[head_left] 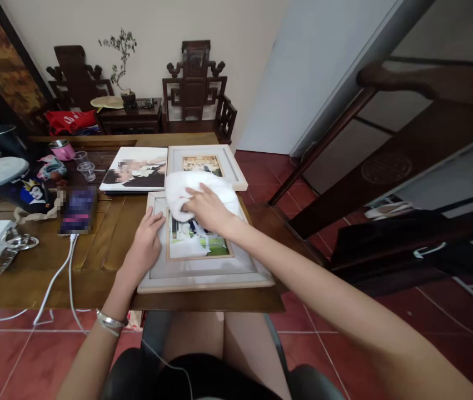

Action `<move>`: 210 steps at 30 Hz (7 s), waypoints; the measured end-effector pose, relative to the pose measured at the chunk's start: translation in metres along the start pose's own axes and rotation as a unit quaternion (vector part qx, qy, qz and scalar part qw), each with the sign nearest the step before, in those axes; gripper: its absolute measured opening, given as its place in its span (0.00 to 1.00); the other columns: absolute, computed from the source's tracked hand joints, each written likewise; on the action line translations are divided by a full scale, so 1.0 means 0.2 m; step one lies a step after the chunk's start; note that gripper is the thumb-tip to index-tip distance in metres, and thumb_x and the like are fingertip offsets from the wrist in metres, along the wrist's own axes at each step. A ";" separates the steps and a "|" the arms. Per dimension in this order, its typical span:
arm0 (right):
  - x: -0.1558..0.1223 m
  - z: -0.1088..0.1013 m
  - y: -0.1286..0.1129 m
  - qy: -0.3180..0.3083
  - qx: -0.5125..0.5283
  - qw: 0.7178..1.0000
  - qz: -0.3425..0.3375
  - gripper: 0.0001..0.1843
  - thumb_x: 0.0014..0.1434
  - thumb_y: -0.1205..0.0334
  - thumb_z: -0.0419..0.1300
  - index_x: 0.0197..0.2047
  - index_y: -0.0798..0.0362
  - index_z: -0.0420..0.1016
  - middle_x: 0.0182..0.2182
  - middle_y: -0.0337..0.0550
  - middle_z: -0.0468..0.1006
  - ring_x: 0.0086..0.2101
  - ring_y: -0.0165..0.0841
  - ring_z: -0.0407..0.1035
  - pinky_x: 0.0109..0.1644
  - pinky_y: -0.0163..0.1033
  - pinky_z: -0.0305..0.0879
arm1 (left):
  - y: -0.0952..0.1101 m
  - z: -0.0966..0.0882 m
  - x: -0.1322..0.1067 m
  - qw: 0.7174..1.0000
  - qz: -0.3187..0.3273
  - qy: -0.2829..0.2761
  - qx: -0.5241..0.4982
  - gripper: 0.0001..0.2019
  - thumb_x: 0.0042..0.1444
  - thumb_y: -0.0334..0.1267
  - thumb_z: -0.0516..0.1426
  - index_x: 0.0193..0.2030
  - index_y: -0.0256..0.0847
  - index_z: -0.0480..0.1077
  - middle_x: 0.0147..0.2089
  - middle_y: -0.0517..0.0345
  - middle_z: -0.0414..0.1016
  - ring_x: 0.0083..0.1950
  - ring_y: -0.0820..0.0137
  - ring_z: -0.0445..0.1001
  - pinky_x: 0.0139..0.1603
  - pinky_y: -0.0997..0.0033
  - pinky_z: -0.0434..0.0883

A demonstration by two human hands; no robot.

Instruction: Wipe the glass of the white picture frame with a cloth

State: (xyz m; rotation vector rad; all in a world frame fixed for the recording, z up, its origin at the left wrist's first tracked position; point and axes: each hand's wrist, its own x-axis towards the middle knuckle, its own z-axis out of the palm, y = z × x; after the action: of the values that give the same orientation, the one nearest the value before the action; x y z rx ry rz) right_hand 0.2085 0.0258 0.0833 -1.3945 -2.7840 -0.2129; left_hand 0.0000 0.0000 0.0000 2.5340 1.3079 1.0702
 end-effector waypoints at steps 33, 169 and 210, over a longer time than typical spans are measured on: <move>-0.44 -0.04 0.20 -0.040 0.035 0.994 0.097 0.30 0.45 0.85 0.48 0.48 0.62 0.78 0.49 0.59 0.78 0.59 0.47 0.61 0.64 0.53 0.53 | 0.04 -0.06 0.02 0.999 0.007 -0.029 -0.024 0.24 0.55 0.20 0.45 0.56 0.33 0.70 0.61 0.42 0.70 0.69 0.58 0.60 0.67 0.47 0.62; -0.62 -0.28 -0.29 -0.206 0.209 0.956 -0.030 0.29 0.49 0.82 0.50 0.52 0.56 0.76 0.66 0.55 0.59 0.64 0.56 0.50 0.62 0.62 0.57 | 0.04 -0.04 0.01 0.999 -0.017 -0.032 -0.016 0.23 0.57 0.21 0.45 0.56 0.33 0.69 0.62 0.41 0.68 0.68 0.57 0.61 0.67 0.48 0.61; -0.24 0.03 0.07 -0.063 0.023 0.998 0.008 0.33 0.49 0.85 0.49 0.56 0.62 0.73 0.67 0.59 0.55 0.65 0.61 0.47 0.62 0.68 0.52 | 0.02 -0.02 0.01 0.999 -0.023 -0.016 -0.019 0.22 0.55 0.21 0.46 0.53 0.32 0.71 0.60 0.40 0.70 0.67 0.57 0.63 0.67 0.47 0.62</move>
State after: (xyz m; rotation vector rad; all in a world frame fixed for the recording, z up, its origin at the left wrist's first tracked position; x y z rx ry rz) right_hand 0.2484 -0.0040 0.0748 -1.4680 -2.8561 -0.0627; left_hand 0.0007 -0.0010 0.0053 2.4695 1.3184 1.0306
